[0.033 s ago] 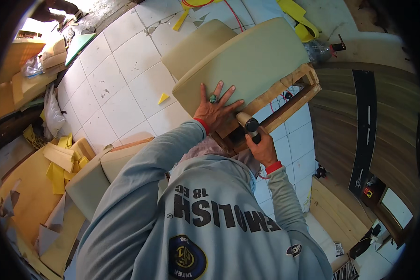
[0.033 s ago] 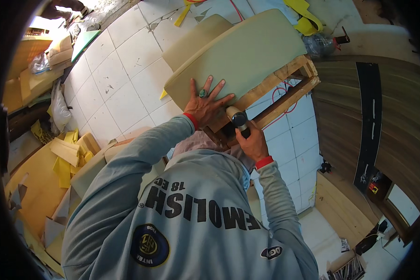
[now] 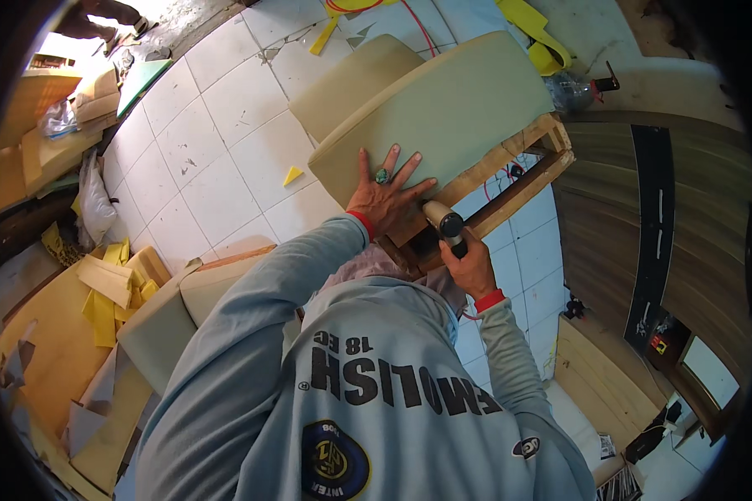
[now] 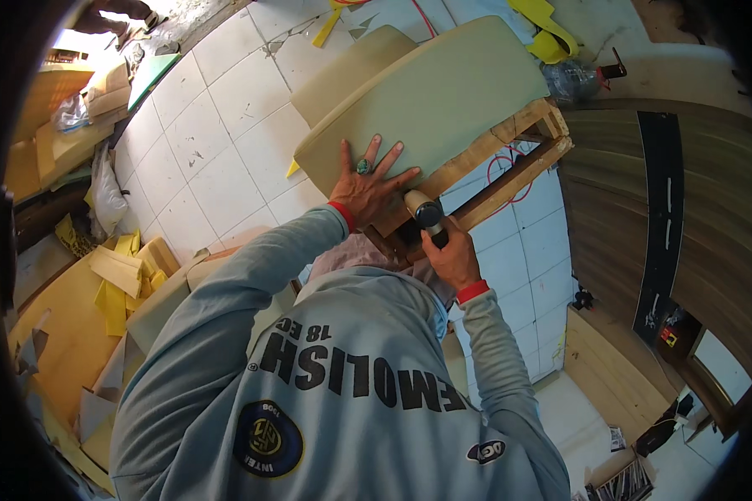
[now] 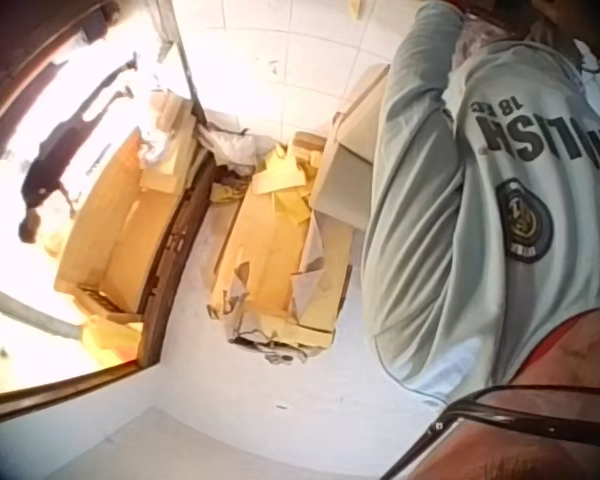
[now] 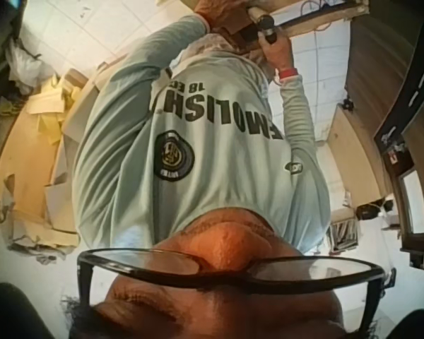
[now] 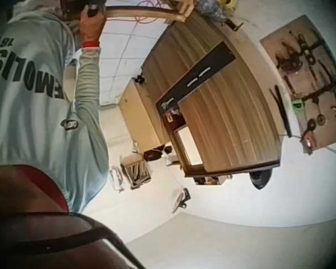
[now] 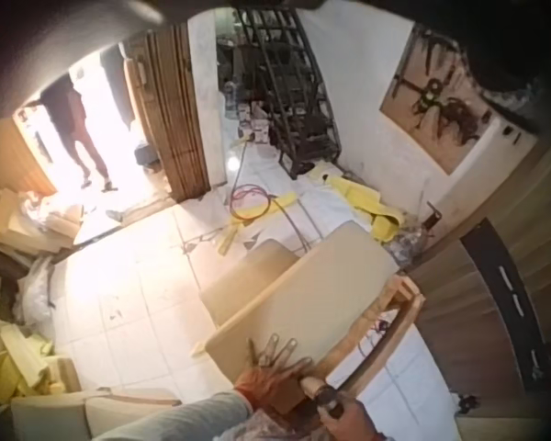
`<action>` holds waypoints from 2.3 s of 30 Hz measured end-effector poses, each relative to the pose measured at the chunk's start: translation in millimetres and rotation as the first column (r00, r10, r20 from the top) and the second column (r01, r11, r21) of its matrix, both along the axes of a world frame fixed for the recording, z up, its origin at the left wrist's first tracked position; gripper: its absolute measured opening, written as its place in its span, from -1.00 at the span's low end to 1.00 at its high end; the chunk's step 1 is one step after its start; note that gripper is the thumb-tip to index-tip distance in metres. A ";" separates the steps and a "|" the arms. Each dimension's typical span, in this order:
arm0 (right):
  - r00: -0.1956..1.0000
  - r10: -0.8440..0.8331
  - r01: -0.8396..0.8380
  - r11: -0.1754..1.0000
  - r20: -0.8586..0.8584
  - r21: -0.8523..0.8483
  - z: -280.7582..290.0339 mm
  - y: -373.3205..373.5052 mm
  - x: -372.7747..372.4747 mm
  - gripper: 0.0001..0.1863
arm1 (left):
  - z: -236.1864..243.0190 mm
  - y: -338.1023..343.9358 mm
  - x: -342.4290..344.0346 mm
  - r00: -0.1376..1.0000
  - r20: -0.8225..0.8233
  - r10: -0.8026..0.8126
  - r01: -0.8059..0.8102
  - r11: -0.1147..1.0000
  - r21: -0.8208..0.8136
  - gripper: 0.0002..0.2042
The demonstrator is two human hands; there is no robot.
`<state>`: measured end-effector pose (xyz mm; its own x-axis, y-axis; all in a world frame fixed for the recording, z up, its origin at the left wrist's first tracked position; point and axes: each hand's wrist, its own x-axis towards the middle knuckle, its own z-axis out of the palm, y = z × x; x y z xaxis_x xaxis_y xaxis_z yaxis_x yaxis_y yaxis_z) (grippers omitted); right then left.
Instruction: Attaching upholstery fabric and foam to a wooden chair frame using a pneumatic stapler.
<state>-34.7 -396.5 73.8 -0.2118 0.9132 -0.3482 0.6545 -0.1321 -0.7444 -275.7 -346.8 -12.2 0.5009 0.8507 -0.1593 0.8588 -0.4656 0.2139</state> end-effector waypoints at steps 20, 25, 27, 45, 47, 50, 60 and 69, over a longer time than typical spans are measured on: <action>0.985 0.151 -0.153 0.988 -0.083 -0.020 4.4 -31.9 -28.0 -0.71 | -2.2 3.2 -3.0 1.000 0.014 -0.014 0.015 1.000 -0.019 -0.34; 0.978 0.175 -0.176 0.984 -0.116 -0.002 1.2 -41.3 -35.8 -0.68 | -2.6 2.1 -3.1 1.000 0.024 -0.005 0.005 1.000 -0.007 -0.36; 0.981 0.166 -0.168 0.986 -0.097 -0.008 0.6 -42.6 -38.0 -0.68 | -3.4 1.0 -1.7 0.999 0.037 0.002 -0.001 1.000 -0.009 -0.35; 0.931 0.358 -0.355 0.839 0.073 0.413 -36.5 4.4 -23.4 -0.36 | -15.2 43.3 -87.1 0.681 0.373 0.630 -0.592 0.774 -0.226 -0.37; 0.998 0.039 -0.017 0.917 -0.046 0.398 -45.6 37.7 -6.2 -0.53 | -14.9 59.4 -93.4 0.627 0.353 0.695 -0.602 0.719 -0.348 -0.38; 0.864 -0.448 0.501 0.809 -0.231 0.307 -69.0 124.5 33.6 -0.60 | -22.2 97.5 -96.5 0.574 0.396 0.717 -0.484 0.687 -0.542 -0.38; 0.280 -0.791 0.627 0.579 -0.543 -0.520 -88.2 258.4 100.7 -0.75 | -38.4 323.6 5.4 0.719 0.477 0.505 -0.042 0.717 -0.695 -0.37; 0.429 -0.810 0.671 0.582 -0.400 -0.459 -90.6 259.8 123.1 -0.76 | -18.1 408.7 76.1 0.703 0.560 0.439 0.118 0.704 -0.700 -0.31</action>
<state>88.5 -136.7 -16.8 0.3113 0.7279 -0.6110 -0.2578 -0.5541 -0.7915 -199.6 61.8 -30.3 0.5642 0.7299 -0.3858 0.3983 0.1687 0.9016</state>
